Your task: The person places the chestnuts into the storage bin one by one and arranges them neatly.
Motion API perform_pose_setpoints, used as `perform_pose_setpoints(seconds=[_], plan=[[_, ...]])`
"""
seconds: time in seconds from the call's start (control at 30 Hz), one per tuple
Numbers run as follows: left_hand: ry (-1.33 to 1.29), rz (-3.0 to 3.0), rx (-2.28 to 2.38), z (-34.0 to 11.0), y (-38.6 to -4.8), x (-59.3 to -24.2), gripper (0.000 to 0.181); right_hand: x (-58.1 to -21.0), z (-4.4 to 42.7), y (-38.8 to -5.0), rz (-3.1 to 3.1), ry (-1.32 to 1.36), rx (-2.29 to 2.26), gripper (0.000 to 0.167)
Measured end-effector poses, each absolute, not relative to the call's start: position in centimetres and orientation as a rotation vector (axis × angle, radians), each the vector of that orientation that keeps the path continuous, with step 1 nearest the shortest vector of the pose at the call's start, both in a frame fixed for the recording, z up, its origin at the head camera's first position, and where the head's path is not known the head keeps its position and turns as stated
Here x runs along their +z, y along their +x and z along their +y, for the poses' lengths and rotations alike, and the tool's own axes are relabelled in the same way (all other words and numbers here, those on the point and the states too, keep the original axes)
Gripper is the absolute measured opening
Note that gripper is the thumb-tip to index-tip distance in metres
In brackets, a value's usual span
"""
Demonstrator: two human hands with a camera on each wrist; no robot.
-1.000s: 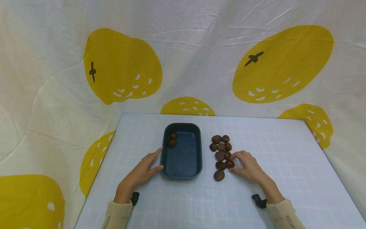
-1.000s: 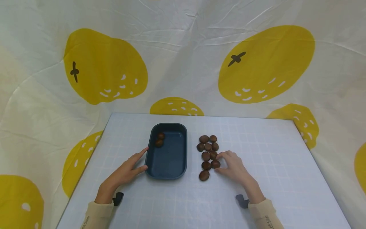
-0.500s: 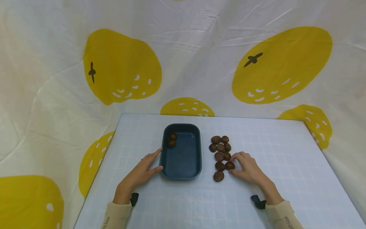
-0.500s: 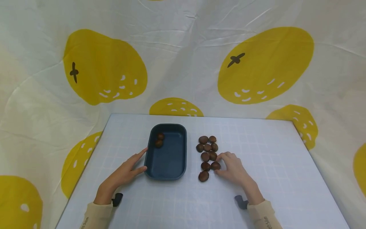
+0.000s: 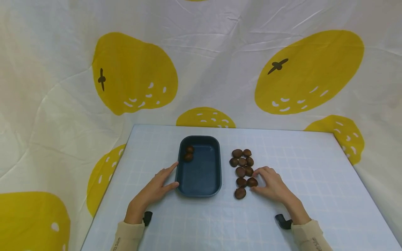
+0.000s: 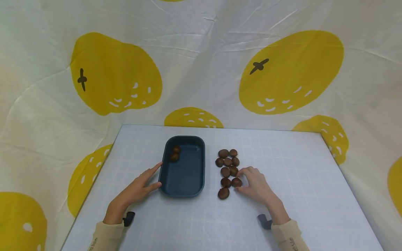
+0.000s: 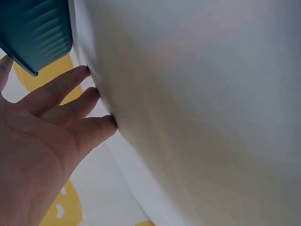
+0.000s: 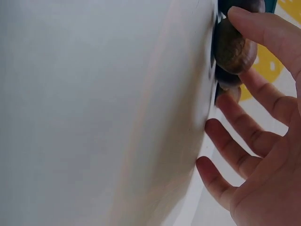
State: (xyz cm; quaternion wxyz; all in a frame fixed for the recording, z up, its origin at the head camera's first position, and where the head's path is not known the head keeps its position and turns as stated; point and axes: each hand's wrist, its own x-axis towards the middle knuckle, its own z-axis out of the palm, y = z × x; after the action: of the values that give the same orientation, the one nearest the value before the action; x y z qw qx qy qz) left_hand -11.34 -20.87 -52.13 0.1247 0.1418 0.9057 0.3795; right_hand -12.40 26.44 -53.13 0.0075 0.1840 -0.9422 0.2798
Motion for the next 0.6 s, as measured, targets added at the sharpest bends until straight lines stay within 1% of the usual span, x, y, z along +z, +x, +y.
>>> perform_pose_setpoints(seconds=[0.17,0.6], plan=[[0.407,2.648,1.1,-20.88,-11.28,-52.09,0.076,-53.24,26.43,-12.44,-2.929,0.594,0.881,0.046],[0.409,2.644,1.093,-20.78,-11.31,-52.13,0.077,-53.01,26.55,-12.34,-2.893,0.623,0.914,0.038]])
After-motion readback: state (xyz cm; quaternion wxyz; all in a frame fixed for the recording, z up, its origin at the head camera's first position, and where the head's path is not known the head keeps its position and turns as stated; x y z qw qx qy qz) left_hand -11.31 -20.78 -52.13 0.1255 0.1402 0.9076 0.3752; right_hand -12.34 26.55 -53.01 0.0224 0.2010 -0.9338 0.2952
